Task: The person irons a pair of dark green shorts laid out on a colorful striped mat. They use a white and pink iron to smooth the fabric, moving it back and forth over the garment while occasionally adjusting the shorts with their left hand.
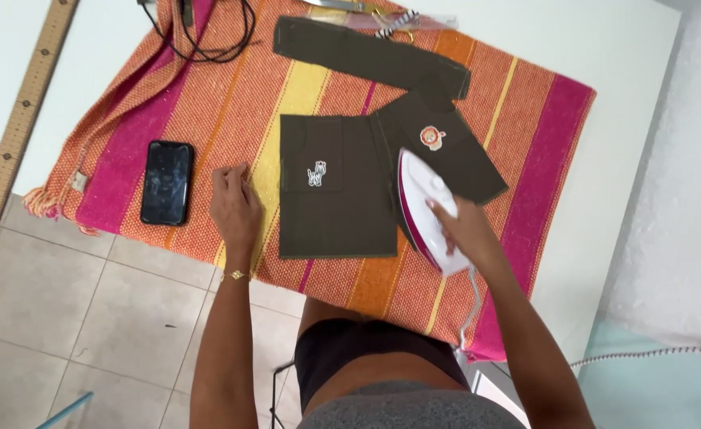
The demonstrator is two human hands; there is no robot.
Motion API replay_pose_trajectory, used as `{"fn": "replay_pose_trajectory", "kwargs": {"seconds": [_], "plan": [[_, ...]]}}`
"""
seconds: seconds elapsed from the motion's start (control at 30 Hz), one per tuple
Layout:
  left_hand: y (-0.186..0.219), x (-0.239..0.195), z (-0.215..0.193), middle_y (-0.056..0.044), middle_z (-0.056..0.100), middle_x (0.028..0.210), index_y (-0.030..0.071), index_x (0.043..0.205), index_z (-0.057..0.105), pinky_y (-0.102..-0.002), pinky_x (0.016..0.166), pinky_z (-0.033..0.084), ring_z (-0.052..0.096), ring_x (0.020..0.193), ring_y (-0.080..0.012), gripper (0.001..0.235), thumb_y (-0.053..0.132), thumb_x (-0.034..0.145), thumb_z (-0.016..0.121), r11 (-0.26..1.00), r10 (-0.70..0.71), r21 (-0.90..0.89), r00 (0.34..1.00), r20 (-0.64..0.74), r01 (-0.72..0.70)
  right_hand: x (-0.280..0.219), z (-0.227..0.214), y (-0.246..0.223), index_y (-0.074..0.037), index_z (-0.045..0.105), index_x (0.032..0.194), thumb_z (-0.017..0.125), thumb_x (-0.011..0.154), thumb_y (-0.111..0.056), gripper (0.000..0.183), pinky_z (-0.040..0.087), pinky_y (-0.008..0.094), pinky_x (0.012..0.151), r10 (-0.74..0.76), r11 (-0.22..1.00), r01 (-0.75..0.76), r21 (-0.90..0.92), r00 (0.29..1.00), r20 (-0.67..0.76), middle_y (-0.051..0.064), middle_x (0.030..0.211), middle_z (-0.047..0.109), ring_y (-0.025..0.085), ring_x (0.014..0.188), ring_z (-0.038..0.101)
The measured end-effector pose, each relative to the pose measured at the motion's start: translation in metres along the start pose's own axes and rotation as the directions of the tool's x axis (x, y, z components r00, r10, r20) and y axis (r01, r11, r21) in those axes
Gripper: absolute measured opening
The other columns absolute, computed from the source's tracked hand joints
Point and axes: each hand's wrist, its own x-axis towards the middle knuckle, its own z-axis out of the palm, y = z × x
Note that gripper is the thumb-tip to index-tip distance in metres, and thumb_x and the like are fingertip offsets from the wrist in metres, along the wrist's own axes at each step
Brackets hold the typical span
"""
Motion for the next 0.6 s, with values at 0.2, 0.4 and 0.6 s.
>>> {"fn": "replay_pose_trajectory", "kwargs": {"seconds": [0.2, 0.4, 0.6], "plan": [[-0.002, -0.001, 0.002, -0.009, 0.059, 0.124, 0.016, 0.128, 0.070, -0.048, 0.074, 0.059, 0.073, 0.097, -0.0365, 0.031, 0.004, 0.103, 0.058, 1.000, 0.014, -0.003, 1.000, -0.007, -0.014, -0.014, -0.007, 0.013, 0.012, 0.067, 0.111, 0.061, 0.109, -0.040, 0.053, 0.059, 0.040, 0.048, 0.015, 1.000, -0.015, -0.007, 1.000, 0.002, 0.021, 0.062, 0.067, 0.030, 0.042, 0.070], [0.005, 0.001, -0.004, -0.011, 0.059, 0.122, 0.015, 0.127, 0.070, -0.048, 0.073, 0.059, 0.074, 0.097, -0.0375, 0.029, 0.004, 0.102, 0.059, 1.000, 0.024, -0.005, 1.000, -0.012, -0.024, 0.001, -0.008, 0.010, 0.012, 0.068, 0.108, 0.061, 0.110, -0.040, 0.052, 0.058, 0.039, 0.046, -0.010, 1.000, 0.010, -0.027, 1.000, 0.002, 0.020, 0.061, 0.068, 0.029, 0.041, 0.070], [0.008, 0.003, -0.006, -0.011, 0.059, 0.122, 0.014, 0.128, 0.069, -0.048, 0.073, 0.058, 0.073, 0.097, -0.0380, 0.030, 0.003, 0.102, 0.059, 0.999, 0.035, -0.009, 0.999, -0.019, -0.035, -0.014, -0.007, 0.020, 0.013, 0.066, 0.114, 0.061, 0.110, -0.041, 0.054, 0.057, 0.039, 0.045, 0.010, 1.000, -0.010, 0.006, 1.000, -0.003, 0.020, 0.062, 0.067, 0.029, 0.041, 0.070]]}}
